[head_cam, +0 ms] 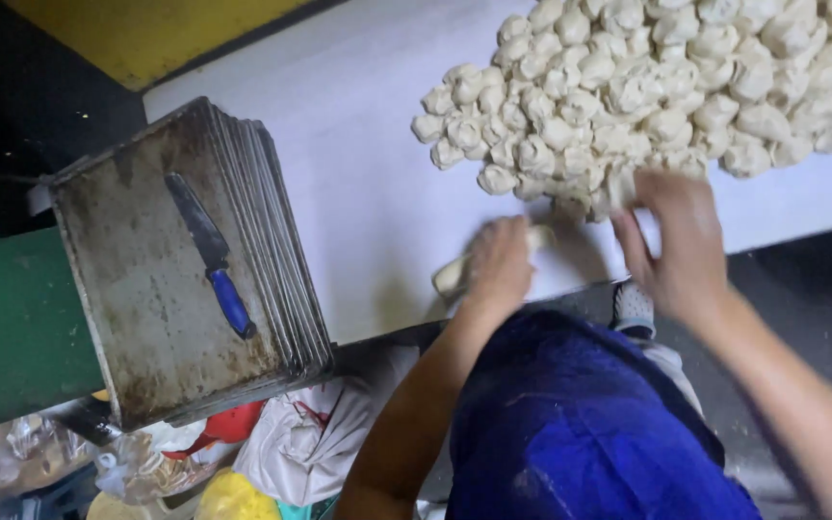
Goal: Shaping small dough balls from long strips of dough and placing them on a baking tray.
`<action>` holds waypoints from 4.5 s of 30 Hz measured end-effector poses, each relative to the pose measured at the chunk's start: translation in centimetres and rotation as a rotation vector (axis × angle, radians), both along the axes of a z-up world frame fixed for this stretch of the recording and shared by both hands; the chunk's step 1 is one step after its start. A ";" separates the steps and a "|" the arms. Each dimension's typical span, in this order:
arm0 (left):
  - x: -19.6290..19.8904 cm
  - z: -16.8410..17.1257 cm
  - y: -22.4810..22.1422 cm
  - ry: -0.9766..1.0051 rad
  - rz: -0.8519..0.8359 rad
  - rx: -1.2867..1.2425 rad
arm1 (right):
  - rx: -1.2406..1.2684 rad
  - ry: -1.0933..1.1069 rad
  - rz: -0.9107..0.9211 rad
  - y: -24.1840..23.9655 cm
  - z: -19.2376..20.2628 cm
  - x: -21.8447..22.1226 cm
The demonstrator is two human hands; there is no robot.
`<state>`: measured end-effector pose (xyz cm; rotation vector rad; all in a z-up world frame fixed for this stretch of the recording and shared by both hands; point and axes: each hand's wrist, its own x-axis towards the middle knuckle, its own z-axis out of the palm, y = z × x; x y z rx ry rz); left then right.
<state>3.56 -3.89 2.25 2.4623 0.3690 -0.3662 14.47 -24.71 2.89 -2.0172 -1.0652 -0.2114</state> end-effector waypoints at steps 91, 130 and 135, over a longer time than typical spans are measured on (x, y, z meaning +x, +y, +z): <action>-0.8 -5.2 6.5 0.149 0.327 0.098 | -0.574 0.712 0.399 15.8 0.0 -1.9; -2.7 -0.7 4.4 -0.124 0.511 -0.087 | -0.404 0.443 0.238 17.0 -0.4 -3.0; -0.2 2.5 8.8 -0.031 0.417 0.048 | -0.399 0.421 0.365 20.2 -1.8 1.2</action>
